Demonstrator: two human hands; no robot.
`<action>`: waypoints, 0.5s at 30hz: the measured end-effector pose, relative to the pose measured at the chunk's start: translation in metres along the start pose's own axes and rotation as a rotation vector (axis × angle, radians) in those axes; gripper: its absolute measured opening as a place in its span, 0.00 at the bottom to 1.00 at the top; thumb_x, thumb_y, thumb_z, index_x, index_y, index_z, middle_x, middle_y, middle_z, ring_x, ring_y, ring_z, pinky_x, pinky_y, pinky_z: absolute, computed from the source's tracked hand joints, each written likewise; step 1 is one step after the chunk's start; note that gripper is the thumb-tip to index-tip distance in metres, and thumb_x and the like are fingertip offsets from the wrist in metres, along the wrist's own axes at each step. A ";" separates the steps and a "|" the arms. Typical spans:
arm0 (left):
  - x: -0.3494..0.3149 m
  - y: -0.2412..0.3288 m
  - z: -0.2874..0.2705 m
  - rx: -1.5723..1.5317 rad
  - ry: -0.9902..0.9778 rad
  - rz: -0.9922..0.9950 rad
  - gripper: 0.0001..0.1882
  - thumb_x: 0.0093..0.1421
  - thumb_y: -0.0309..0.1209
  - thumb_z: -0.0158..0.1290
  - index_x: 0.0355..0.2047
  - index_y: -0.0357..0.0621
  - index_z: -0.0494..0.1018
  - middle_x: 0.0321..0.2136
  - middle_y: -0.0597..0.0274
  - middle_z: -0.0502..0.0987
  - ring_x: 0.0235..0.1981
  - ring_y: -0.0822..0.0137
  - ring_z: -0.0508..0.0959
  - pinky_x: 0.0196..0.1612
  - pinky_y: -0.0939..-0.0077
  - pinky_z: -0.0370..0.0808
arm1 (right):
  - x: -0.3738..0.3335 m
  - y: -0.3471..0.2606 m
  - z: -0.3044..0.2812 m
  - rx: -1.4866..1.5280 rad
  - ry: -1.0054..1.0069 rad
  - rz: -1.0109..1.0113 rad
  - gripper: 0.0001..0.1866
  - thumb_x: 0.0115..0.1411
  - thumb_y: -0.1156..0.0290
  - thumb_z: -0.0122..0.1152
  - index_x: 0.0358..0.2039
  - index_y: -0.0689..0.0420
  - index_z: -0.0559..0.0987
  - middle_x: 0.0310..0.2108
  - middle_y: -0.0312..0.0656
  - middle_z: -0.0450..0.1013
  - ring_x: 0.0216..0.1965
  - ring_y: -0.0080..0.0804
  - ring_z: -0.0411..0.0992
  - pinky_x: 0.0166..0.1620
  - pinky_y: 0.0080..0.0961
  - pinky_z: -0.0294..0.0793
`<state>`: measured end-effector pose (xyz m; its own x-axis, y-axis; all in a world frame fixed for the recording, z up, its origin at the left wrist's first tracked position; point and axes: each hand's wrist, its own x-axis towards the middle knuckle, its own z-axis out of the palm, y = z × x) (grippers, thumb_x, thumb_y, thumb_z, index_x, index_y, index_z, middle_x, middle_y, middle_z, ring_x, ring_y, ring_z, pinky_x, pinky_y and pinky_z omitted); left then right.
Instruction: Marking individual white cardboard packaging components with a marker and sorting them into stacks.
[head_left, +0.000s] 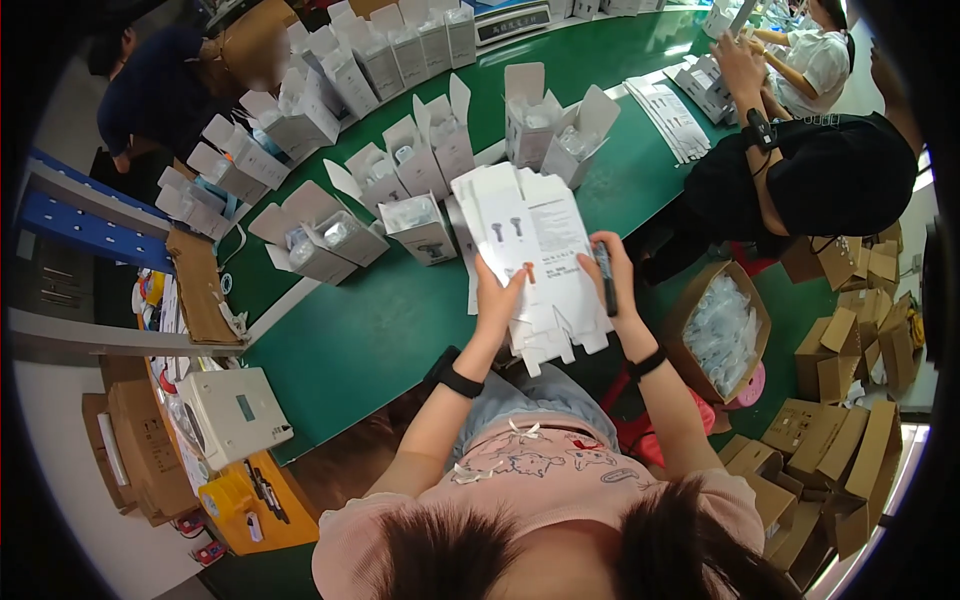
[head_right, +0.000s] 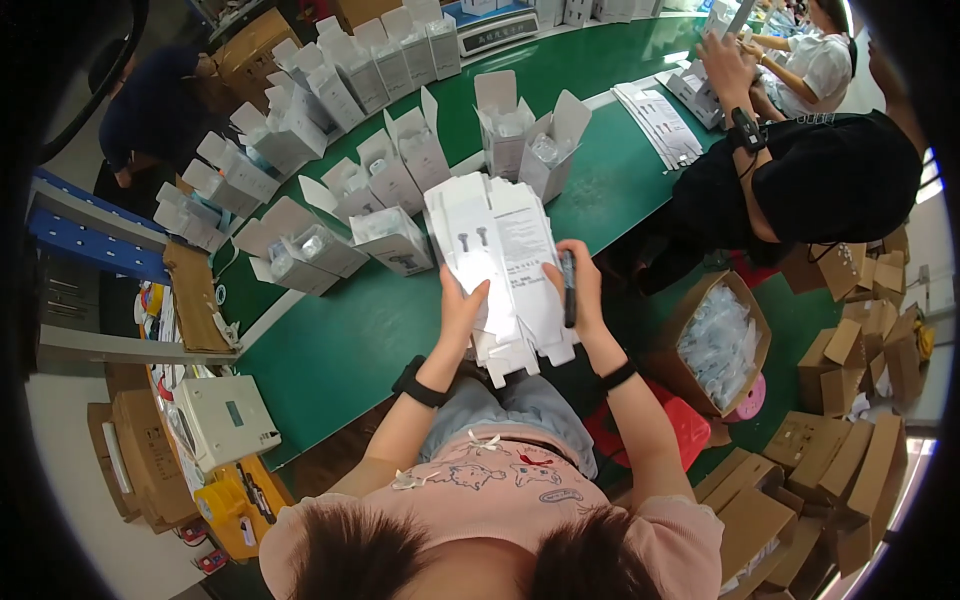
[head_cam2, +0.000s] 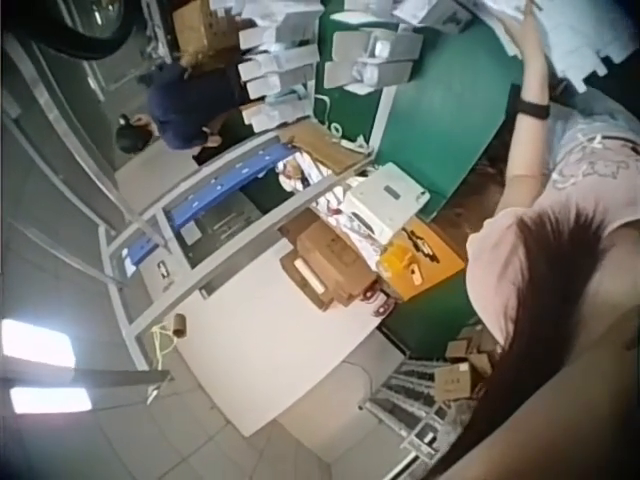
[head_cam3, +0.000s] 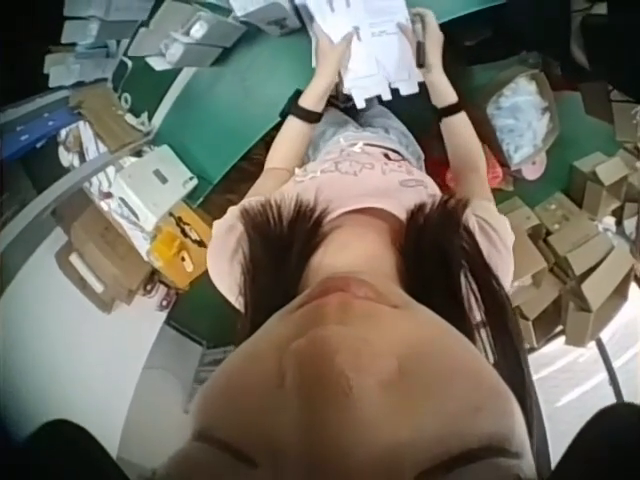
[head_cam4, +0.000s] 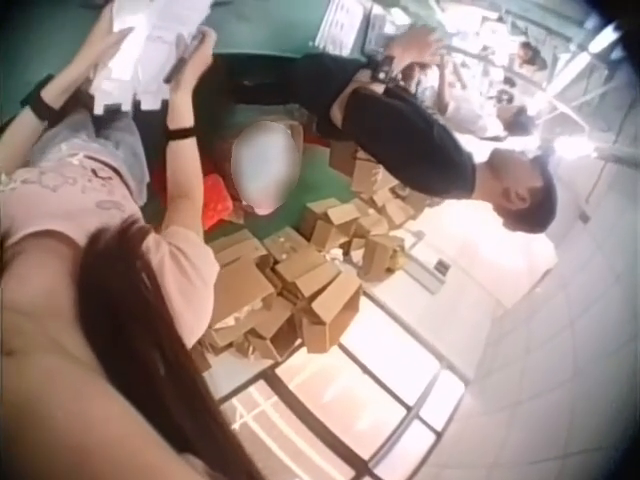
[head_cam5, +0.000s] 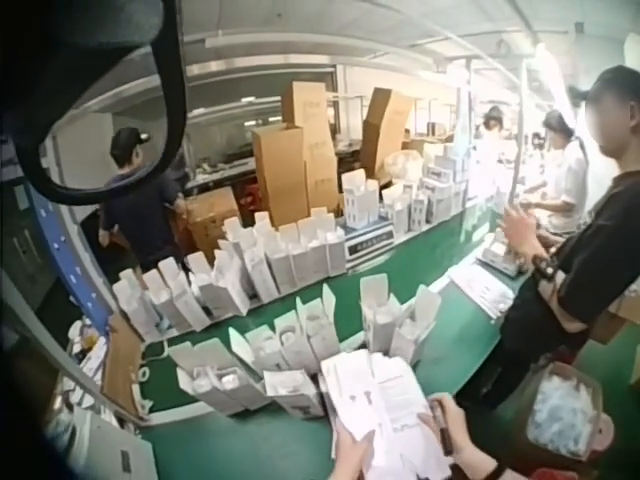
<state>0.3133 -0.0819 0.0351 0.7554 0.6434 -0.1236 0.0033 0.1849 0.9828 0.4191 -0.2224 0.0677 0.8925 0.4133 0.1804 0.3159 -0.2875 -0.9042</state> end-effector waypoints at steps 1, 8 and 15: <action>0.012 -0.013 -0.005 0.106 0.036 0.053 0.35 0.45 0.25 0.54 0.50 0.35 0.49 0.43 0.46 0.63 0.46 0.57 0.65 0.47 0.70 0.62 | 0.009 0.005 0.006 0.006 -0.010 -0.002 0.14 0.46 0.76 0.59 0.34 0.58 0.67 0.26 0.35 0.65 0.27 0.23 0.62 0.32 0.16 0.64; 0.060 -0.047 -0.008 0.582 0.223 0.092 0.36 0.44 0.33 0.56 0.50 0.36 0.52 0.43 0.41 0.63 0.45 0.47 0.63 0.47 0.60 0.61 | 0.051 0.057 0.042 -0.001 -0.118 -0.010 0.14 0.47 0.76 0.59 0.34 0.57 0.66 0.23 0.41 0.64 0.24 0.27 0.61 0.31 0.19 0.63; 0.058 -0.063 -0.021 0.932 0.176 0.013 0.40 0.44 0.40 0.54 0.54 0.39 0.49 0.47 0.41 0.59 0.49 0.43 0.56 0.48 0.56 0.58 | 0.039 0.070 0.058 -0.020 -0.016 0.011 0.12 0.50 0.78 0.54 0.34 0.58 0.64 0.25 0.45 0.64 0.25 0.34 0.60 0.31 0.23 0.63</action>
<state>0.3434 -0.0403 -0.0373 0.6498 0.7581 -0.0562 0.5747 -0.4416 0.6890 0.4578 -0.1766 -0.0110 0.8909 0.4236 0.1638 0.3124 -0.3096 -0.8981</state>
